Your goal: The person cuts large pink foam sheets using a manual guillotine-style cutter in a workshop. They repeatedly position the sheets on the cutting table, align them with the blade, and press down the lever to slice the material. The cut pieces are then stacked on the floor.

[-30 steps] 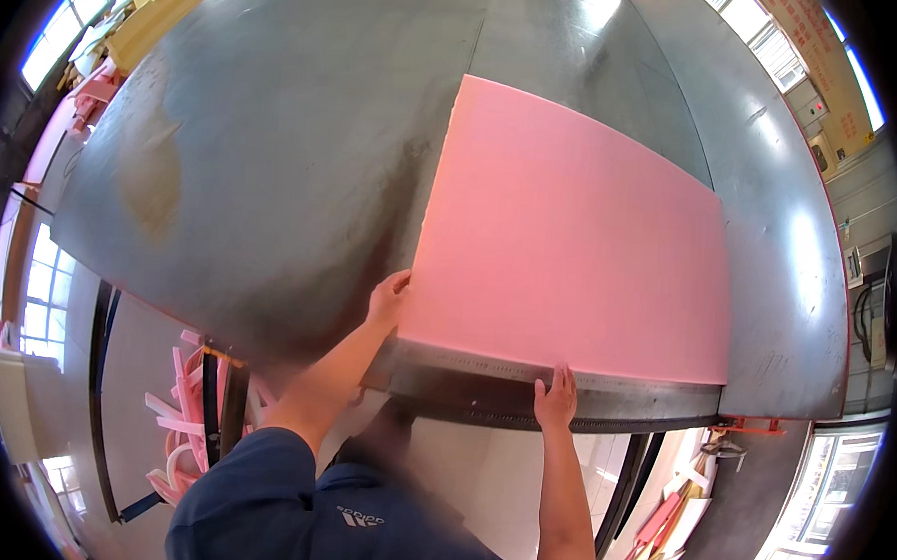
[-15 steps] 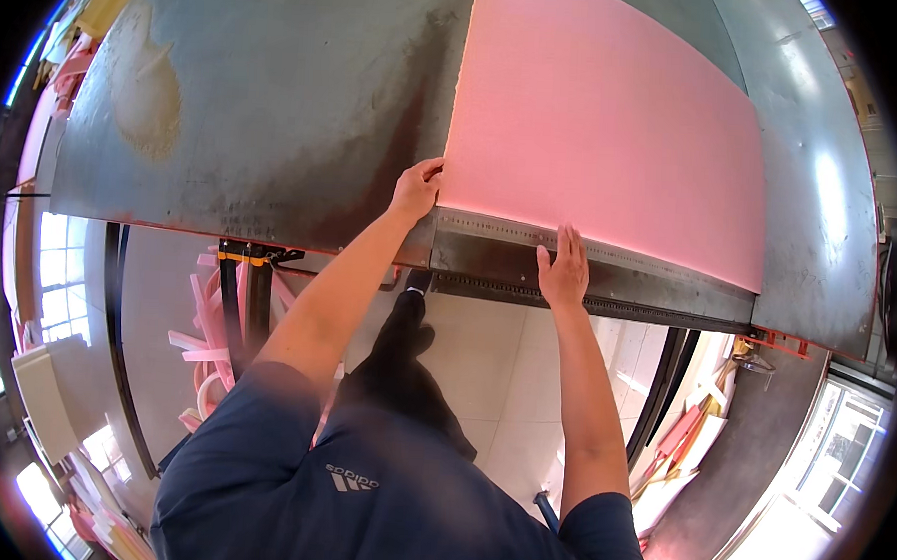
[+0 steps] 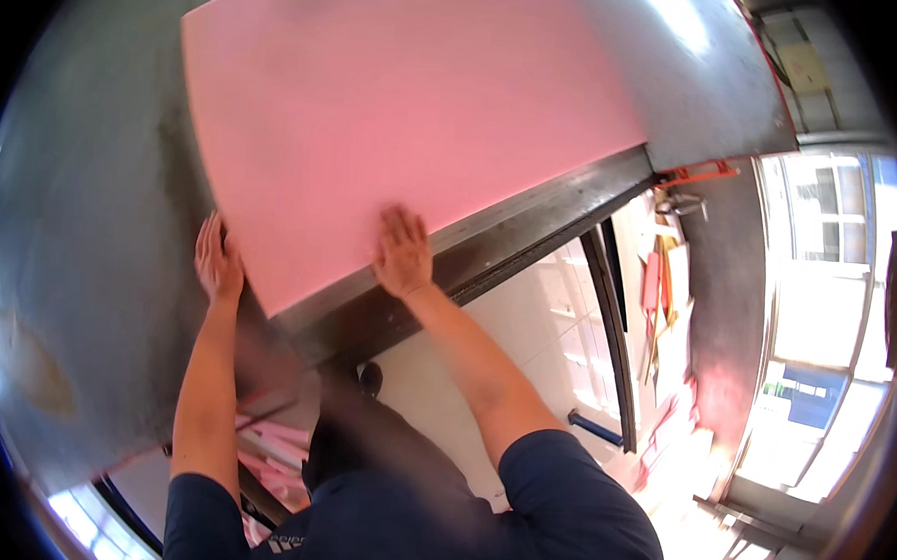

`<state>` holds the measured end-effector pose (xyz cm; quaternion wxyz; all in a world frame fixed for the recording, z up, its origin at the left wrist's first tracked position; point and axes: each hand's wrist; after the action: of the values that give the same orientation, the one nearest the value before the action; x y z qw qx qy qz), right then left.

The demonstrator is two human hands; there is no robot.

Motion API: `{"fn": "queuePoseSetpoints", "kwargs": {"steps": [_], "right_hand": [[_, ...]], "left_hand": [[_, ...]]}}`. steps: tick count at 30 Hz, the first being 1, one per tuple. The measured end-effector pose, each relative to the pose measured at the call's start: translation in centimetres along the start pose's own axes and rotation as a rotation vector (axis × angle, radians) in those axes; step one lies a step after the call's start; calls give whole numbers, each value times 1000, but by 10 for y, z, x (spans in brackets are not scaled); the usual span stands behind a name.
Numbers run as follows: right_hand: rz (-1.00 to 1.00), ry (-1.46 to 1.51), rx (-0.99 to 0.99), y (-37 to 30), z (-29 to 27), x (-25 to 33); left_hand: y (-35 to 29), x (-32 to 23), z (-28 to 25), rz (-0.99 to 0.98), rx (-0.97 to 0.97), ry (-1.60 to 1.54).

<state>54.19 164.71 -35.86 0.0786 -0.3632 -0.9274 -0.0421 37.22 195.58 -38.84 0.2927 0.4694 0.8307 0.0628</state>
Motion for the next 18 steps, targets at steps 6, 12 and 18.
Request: {"fn": "queuePoseSetpoints", "kwargs": {"steps": [6,12,18], "right_hand": [[-5,181,-125,-6,5,-10],[-3,191,-106,-14,8,-8],[2,193,-111,-21,5,-14]], "left_hand": [[0,0,23,-32,110,-50],[-14,8,23,-64,124,-84],[-17,1,28,-64,93,-118]]}}
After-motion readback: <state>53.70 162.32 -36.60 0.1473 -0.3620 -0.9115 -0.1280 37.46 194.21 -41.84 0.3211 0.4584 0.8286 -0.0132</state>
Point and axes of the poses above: each hand's wrist, its own y-axis towards the middle knuckle, its own z-axis out of the palm, x = y × z, and after that the axes turned 5 degrees about x, right-handed
